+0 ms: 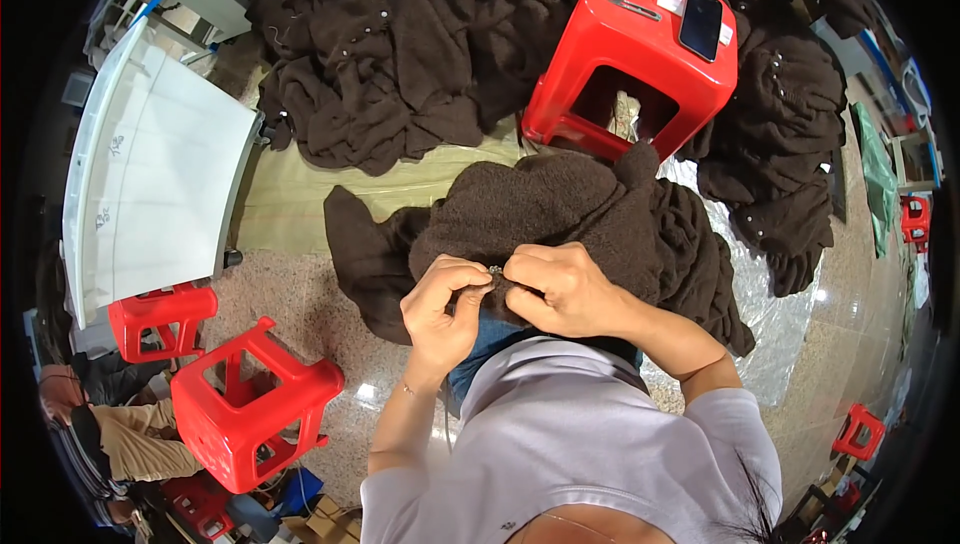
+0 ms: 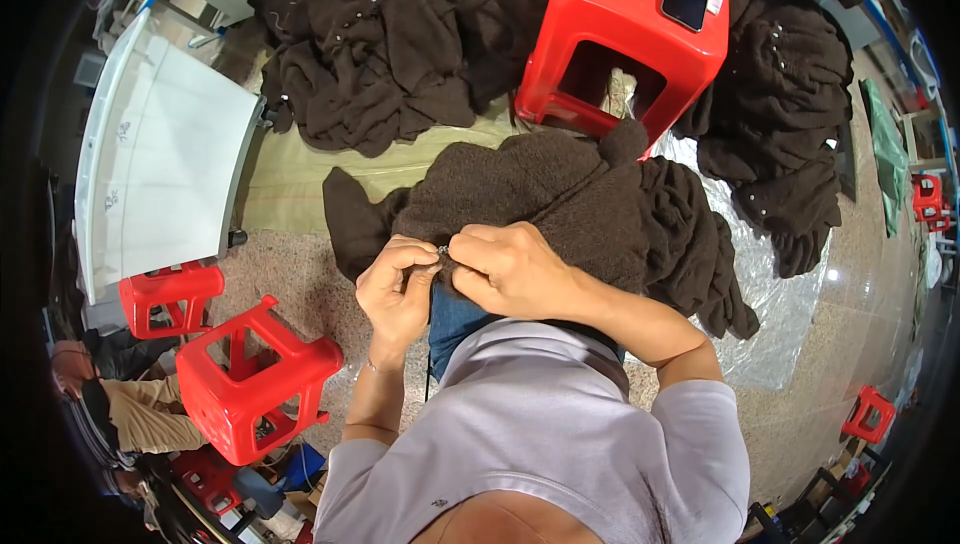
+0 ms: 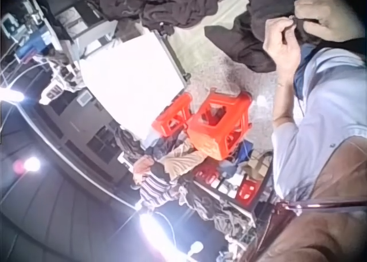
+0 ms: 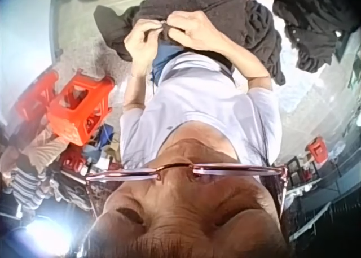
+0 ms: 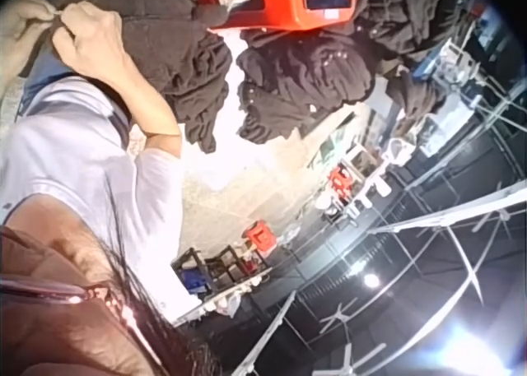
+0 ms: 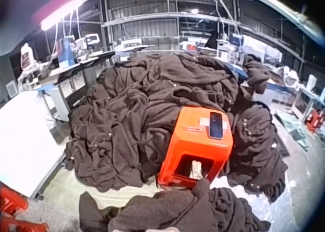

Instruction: Trimming loose threads and excess material from brown fabric pieces using scissors.

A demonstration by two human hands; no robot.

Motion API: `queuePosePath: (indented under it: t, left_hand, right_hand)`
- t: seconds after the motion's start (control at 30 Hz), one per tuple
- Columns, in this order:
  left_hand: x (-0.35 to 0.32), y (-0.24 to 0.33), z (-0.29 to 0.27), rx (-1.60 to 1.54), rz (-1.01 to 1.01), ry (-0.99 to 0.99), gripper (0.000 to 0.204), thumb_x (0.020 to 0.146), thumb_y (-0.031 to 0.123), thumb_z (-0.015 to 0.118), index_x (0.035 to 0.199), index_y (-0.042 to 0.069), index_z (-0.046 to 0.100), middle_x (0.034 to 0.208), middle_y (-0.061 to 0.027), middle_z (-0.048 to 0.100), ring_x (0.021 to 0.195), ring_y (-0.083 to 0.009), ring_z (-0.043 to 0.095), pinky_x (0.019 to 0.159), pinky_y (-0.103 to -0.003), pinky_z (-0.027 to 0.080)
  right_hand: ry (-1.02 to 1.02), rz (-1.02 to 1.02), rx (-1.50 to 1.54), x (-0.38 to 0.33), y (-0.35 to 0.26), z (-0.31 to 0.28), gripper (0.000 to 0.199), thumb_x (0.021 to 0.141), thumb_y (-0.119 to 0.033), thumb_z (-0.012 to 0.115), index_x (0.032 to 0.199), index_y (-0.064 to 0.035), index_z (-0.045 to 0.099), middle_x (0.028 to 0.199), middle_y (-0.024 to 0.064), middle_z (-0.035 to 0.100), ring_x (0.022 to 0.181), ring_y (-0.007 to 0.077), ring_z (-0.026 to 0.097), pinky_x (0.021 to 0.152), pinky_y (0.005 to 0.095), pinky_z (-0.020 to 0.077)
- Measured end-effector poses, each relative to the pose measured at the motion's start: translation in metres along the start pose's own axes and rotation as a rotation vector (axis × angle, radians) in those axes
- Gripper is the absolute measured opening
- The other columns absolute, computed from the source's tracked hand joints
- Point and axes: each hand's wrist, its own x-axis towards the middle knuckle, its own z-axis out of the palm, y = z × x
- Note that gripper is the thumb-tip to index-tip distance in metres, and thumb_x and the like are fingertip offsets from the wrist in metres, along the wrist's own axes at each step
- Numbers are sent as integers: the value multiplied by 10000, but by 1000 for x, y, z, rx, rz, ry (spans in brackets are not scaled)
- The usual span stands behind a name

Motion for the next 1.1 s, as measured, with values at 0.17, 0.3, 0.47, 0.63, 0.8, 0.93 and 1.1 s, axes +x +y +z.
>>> queuePosePath:
  t: [0.17,0.3,0.47,0.63,0.8,0.93,1.1]
  left_hand:
    - [-19,3,26,94,88,161,132,825,-140,682,901,-38,648,869,-117,684,792,-185,655,721,-282,534]
    - [-29,-7,34,-311,-330,367,124,888,-97,676,999,-45,663,958,-59,674,862,-92,612,787,-221,503]
    - [-19,-19,18,-44,-293,52,197,901,-60,666,1089,-23,712,912,-40,665,818,-86,592,741,-221,481]
    - [-12,-14,-1,-55,-277,62,248,842,-89,673,1063,3,741,834,-51,640,771,-113,581,708,-226,468]
    - [-12,-47,-58,603,-116,91,184,769,-34,715,919,72,736,975,-61,645,948,-219,579,847,-312,465]
    - [-25,-84,-66,522,-230,165,87,834,-24,670,895,30,702,963,-58,650,929,-175,600,852,-286,471]
    - [-37,-103,-91,139,-693,127,24,890,-13,682,873,-28,672,865,6,660,854,-70,601,807,-220,471]
  right_hand:
    - [252,-49,-275,-10,0,26,179,752,-58,711,748,-35,533,683,105,506,549,279,566,487,382,468]
    - [430,-159,-380,-9,12,43,170,720,-3,737,853,0,632,670,75,474,531,235,546,475,358,454]
    - [384,-254,-483,-10,25,33,204,731,5,704,931,13,659,680,64,475,558,201,545,484,333,444]
    - [244,-210,-474,-15,26,12,280,671,60,718,936,-10,659,791,84,582,651,247,590,572,348,485]
    - [180,223,-133,-40,56,-25,347,711,82,709,1040,4,634,966,141,653,870,327,661,751,386,537]
    - [188,237,-129,-45,54,-23,405,733,43,738,1120,-40,650,985,126,672,866,305,685,730,356,548]
    - [79,223,-322,-42,45,-29,344,736,-37,814,1066,-44,721,891,95,719,751,235,700,633,302,540]
